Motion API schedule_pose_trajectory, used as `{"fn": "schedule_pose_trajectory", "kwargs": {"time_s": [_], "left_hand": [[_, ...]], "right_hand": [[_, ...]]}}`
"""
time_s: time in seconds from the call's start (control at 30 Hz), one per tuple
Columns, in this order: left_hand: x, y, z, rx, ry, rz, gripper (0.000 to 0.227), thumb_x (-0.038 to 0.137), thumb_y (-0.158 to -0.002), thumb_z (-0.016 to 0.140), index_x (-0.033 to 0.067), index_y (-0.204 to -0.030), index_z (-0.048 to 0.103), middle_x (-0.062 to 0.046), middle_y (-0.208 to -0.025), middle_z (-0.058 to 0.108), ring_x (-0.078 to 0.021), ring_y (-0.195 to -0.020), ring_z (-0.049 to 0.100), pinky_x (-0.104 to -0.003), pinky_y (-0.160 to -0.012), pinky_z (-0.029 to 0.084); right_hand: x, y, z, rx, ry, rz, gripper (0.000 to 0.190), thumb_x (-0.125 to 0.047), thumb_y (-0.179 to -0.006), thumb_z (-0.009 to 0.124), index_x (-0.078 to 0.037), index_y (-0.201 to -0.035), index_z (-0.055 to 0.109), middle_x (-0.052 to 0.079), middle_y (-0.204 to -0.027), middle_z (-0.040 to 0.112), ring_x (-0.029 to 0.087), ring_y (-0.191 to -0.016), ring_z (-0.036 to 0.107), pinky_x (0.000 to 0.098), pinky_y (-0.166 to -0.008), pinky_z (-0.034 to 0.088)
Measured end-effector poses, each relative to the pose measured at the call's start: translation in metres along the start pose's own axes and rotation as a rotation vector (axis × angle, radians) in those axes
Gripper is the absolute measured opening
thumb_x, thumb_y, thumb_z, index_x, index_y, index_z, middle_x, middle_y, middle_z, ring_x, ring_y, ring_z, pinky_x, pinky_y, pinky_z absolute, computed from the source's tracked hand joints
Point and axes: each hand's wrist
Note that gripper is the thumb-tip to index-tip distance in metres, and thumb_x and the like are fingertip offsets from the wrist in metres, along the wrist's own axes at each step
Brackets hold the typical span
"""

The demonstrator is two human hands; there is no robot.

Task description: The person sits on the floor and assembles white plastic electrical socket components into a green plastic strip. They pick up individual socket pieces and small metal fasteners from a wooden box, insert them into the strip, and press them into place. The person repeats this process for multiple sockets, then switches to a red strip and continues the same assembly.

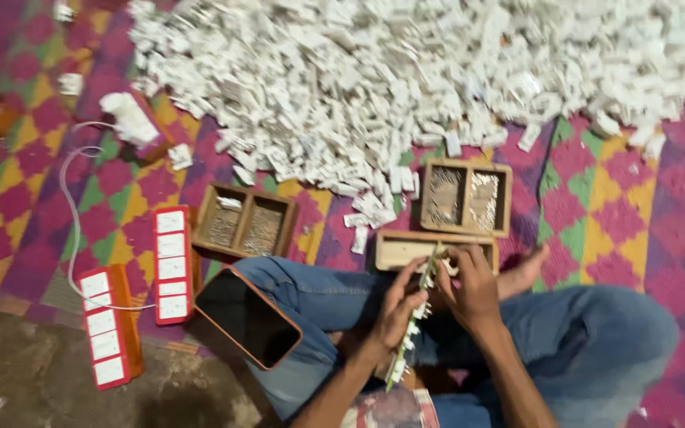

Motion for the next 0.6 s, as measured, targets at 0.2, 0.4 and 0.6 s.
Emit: {"fn": "schedule_pose_trajectory", "kwargs": {"time_s": [0.2, 0.4, 0.6], "left_hand": [[-0.003, -0.001, -0.001, 0.029, -0.012, -0.029, 0.072, 0.022, -0.092, 0.061, 0.001, -0.158, 0.04, -0.008, -0.128, 0.062, -0.0131, -0.112, 0.058, -0.028, -0.097, 0.047], [0.0, 0.001, -0.001, -0.02, 0.003, -0.011, 0.067, 0.02, -0.094, 0.058, 0.0009, -0.155, 0.04, -0.007, -0.128, 0.063, -0.0132, -0.114, 0.062, -0.027, -0.099, 0.05], [-0.008, -0.004, -0.003, 0.004, -0.045, 0.031, 0.067, 0.022, -0.095, 0.062, 0.0043, -0.156, 0.043, -0.012, -0.135, 0.057, -0.0182, -0.122, 0.054, -0.031, -0.105, 0.046]], "right_hand": [[0.013, 0.009, 0.009, -0.059, 0.016, 0.042, 0.028, -0.006, -0.086, 0.072, 0.0, -0.11, 0.061, 0.019, -0.104, 0.061, 0.038, -0.088, 0.064, 0.0423, -0.066, 0.053], [0.01, 0.006, 0.005, -0.035, 0.025, -0.068, 0.025, -0.008, -0.088, 0.068, 0.0, -0.11, 0.058, 0.019, -0.103, 0.058, 0.04, -0.093, 0.059, 0.0467, -0.078, 0.049], [0.018, 0.008, 0.011, -0.052, -0.153, 0.042, 0.017, -0.01, -0.094, 0.063, -0.002, -0.109, 0.059, 0.015, -0.102, 0.059, 0.032, -0.092, 0.062, 0.0397, -0.078, 0.051]]}}
Point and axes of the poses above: each hand's wrist, its own y-axis away from the middle knuckle, its own z-axis out of the palm, x = y × z
